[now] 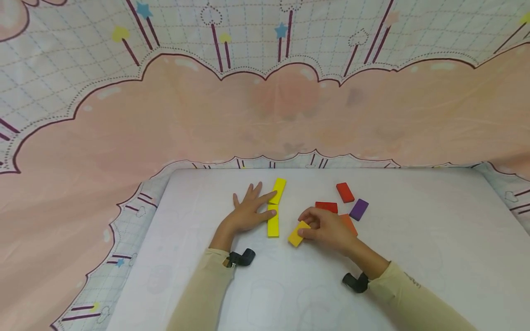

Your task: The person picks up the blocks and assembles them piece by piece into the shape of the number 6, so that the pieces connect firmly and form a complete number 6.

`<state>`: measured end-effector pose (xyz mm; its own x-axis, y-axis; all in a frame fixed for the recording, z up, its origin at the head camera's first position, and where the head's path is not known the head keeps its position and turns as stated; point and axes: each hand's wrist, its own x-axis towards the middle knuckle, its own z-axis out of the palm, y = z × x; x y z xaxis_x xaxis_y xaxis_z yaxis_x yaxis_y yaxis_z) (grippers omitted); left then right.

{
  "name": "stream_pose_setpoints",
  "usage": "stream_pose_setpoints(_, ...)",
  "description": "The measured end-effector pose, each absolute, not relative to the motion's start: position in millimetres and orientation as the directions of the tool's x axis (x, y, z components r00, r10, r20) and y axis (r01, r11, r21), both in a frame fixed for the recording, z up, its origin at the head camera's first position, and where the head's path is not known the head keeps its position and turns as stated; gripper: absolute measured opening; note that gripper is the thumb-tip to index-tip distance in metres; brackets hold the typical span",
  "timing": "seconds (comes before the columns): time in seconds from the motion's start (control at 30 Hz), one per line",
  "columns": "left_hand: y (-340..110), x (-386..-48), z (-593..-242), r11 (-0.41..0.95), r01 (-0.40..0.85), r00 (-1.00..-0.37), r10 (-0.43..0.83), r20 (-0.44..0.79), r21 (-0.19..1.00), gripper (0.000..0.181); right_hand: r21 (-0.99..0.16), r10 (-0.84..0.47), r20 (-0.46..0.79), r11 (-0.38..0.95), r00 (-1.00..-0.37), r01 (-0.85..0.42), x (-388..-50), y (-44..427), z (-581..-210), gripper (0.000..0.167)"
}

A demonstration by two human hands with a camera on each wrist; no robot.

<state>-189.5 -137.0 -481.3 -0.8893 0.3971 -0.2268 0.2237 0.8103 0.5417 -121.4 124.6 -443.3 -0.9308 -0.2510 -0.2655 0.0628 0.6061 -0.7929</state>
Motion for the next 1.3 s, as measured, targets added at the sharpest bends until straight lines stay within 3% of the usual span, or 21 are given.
stream_pose_setpoints(0.93, -137.3, -190.2, -480.8, 0.807, 0.234, -0.887, 0.406, -0.222, 0.542, 0.064, -0.792, -0.211, -0.309, 0.597, -0.927, 0.128, -111.1, 99.3, -456.8, 0.027)
stream_pose_setpoints(1.3, -137.8, -189.8, -480.6, 0.807, 0.240, -0.886, 0.409, -0.217, 0.540, 0.064, -0.697, -0.158, -0.264, 0.713, -0.951, 0.075, -117.8, 93.6, -457.0, 0.032)
